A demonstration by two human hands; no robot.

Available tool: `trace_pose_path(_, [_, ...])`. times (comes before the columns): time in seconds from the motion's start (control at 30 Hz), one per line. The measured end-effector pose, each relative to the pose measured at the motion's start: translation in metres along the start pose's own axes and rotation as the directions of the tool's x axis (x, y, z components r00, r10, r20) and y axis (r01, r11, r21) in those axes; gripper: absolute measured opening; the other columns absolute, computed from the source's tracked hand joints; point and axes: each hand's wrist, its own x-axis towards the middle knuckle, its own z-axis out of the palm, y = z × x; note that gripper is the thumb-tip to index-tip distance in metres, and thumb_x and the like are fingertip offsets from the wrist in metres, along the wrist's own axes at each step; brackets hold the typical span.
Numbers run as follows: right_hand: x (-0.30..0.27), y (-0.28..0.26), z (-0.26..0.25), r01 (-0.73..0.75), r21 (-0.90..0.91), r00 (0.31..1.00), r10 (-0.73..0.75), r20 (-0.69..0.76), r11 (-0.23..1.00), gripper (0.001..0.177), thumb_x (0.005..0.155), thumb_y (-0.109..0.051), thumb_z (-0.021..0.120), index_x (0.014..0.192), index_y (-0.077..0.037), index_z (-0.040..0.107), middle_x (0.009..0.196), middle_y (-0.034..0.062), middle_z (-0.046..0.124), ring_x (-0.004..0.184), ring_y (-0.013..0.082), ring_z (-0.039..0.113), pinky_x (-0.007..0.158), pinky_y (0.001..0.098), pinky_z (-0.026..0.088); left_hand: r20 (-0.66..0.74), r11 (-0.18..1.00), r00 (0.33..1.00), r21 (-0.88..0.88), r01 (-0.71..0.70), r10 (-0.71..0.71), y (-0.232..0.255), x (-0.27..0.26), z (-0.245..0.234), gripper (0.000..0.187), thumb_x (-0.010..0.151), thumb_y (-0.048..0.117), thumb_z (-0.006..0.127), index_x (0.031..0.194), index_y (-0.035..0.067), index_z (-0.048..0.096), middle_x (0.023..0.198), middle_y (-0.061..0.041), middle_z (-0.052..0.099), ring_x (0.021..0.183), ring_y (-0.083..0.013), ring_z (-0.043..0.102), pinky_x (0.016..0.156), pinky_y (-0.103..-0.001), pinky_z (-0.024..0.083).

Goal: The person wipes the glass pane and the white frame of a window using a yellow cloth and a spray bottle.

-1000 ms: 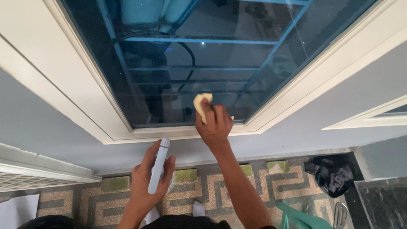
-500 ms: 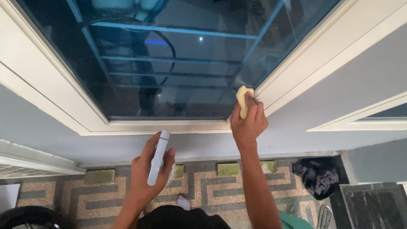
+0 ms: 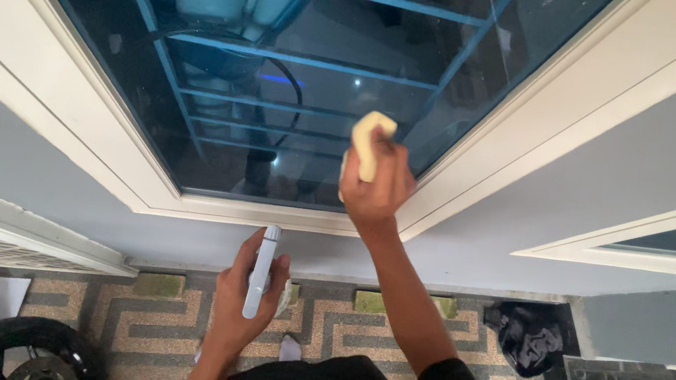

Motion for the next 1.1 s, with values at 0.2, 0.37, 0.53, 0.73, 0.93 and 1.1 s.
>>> trace_pose_path(0.2, [-0.064, -0.019, 0.032, 0.098, -0.022, 0.980, -0.092, 0.175, 0.995, 0.040, 0.082, -0.008, 0.082, 0.119, -0.002, 0.069, 0.089, 0.0060, 0.062, 0.073, 0.0206, 0.067, 0.058, 0.0315, 0.055, -0.014, 0.999, 1.000, 0.037, -0.006, 0.007, -0.007, 0.003, -0.011, 0.043, 0.094, 0.015, 0.070, 0.134, 0.002, 0.057, 0.069, -0.006, 0.074, 0.057, -0.0123, 0.072, 0.050, -0.028, 0.055])
trace_pose_path(0.37, [-0.119, -0.012, 0.031, 0.051, -0.091, 0.968, -0.027, 0.251, 0.995, 0.036, 0.083, -0.008, 0.081, 0.117, -0.005, 0.068, 0.089, 0.0059, 0.062, 0.071, 0.0224, 0.067, 0.057, 0.0330, 0.053, 0.022, 0.998, 1.000, 0.059, -0.005, 0.004, -0.015, 0.006, -0.025, 0.045, 0.094, 0.015, 0.069, 0.135, 0.003, 0.055, 0.070, -0.006, 0.074, 0.058, -0.0114, 0.073, 0.050, -0.027, 0.056])
trace_pose_path(0.53, [-0.122, -0.017, 0.032, -0.053, -0.117, 0.970, 0.079, 0.229, 0.992, 0.031, 0.087, -0.008, 0.080, 0.113, -0.001, 0.065, 0.091, 0.0092, 0.064, 0.068, 0.0232, 0.066, 0.054, 0.0347, 0.051, 0.048, 1.000, 0.999, 0.018, 0.004, -0.005, -0.017, 0.008, -0.041, 0.045, 0.094, 0.015, 0.069, 0.135, 0.004, 0.055, 0.073, -0.006, 0.075, 0.062, -0.0116, 0.074, 0.054, -0.027, 0.057])
trace_pose_path(0.73, [-0.062, -0.058, 0.058, -0.038, -0.035, 0.995, 0.041, 0.095, 0.999, 0.028, 0.091, -0.003, 0.079, 0.113, 0.002, 0.063, 0.093, 0.0118, 0.065, 0.070, 0.0208, 0.068, 0.056, 0.0308, 0.052, 0.060, 1.000, 0.998, 0.001, 0.027, -0.027, -0.020, 0.020, -0.064, 0.045, 0.093, 0.015, 0.072, 0.135, 0.005, 0.058, 0.072, -0.008, 0.074, 0.061, -0.0133, 0.072, 0.054, -0.029, 0.055])
trace_pose_path(0.93, [-0.038, -0.088, 0.078, -0.074, -0.065, 0.997, 0.075, 0.021, 0.995, 0.029, 0.090, -0.004, 0.081, 0.114, 0.000, 0.064, 0.089, 0.0093, 0.062, 0.069, 0.0195, 0.067, 0.055, 0.0317, 0.053, 0.076, 0.998, 0.996, 0.044, -0.041, 0.037, -0.033, 0.031, -0.083, 0.047, 0.091, 0.014, 0.073, 0.135, 0.005, 0.058, 0.078, -0.009, 0.076, 0.065, -0.0143, 0.076, 0.056, -0.029, 0.057])
trace_pose_path(1.1, [-0.095, -0.092, 0.090, -0.055, -0.091, 0.981, 0.071, 0.181, 0.994, 0.031, 0.088, -0.010, 0.080, 0.114, -0.002, 0.065, 0.091, 0.0090, 0.065, 0.070, 0.0206, 0.068, 0.056, 0.0318, 0.055, 0.113, 0.997, 0.991, 0.025, -0.068, 0.065, -0.047, 0.034, -0.094, 0.046, 0.092, 0.013, 0.073, 0.135, 0.005, 0.057, 0.087, -0.010, 0.078, 0.071, -0.0152, 0.078, 0.058, -0.029, 0.059])
